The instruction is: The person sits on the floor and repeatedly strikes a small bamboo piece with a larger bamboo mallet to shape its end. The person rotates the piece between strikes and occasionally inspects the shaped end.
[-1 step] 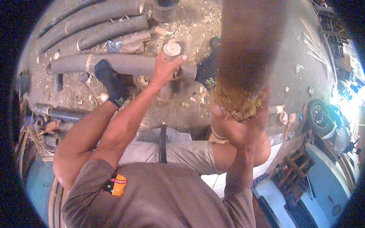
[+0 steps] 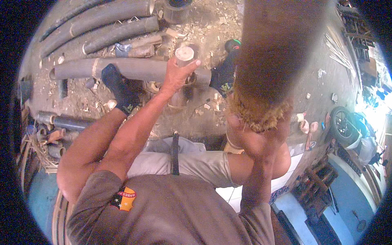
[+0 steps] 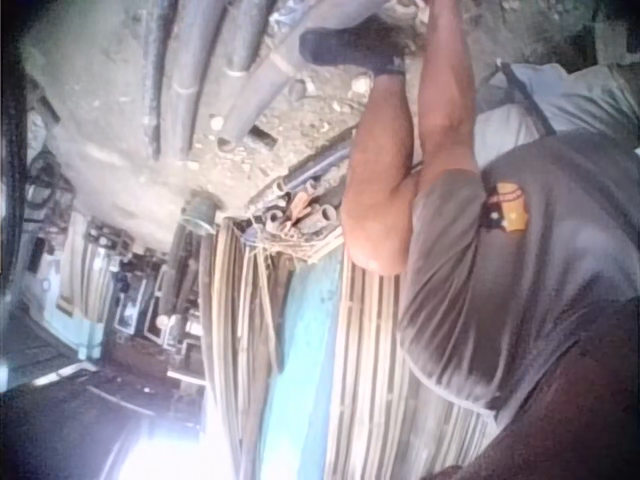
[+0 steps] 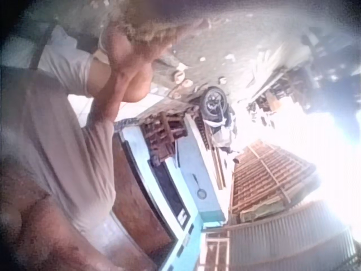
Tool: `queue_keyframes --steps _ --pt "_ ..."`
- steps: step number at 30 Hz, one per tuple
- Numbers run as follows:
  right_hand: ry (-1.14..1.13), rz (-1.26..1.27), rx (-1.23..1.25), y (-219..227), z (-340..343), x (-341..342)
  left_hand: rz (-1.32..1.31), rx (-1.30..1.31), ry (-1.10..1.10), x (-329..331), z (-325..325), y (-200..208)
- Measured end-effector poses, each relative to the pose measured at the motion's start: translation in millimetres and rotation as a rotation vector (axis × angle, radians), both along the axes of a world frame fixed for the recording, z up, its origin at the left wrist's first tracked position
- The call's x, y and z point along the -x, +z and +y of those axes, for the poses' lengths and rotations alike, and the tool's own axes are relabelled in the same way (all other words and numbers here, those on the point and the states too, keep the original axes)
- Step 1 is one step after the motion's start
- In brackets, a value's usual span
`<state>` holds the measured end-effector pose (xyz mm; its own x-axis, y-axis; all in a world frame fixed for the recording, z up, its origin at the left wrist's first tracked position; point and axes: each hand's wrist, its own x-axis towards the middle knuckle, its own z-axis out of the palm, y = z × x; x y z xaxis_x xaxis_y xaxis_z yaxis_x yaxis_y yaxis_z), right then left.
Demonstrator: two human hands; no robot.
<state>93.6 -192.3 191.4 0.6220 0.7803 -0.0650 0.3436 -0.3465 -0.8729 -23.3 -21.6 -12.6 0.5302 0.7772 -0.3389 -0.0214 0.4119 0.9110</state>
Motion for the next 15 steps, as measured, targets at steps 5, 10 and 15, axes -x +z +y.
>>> queue_keyframes --steps 5,10,15 --pt "0.318 -0.321 0.503 -52.2 2.4 -2.4 0.001 -0.126 -0.129 0.2 2.0 -10.3" --pt "0.280 -0.402 0.289 -9.0 21.6 1.2 -0.093 -0.100 -0.218 11.4 -9.2 -23.3" --pt "0.011 -0.233 -0.086 0.4 -17.1 6.6 0.041 -0.113 -0.037 -5.0 6.8 -1.7"
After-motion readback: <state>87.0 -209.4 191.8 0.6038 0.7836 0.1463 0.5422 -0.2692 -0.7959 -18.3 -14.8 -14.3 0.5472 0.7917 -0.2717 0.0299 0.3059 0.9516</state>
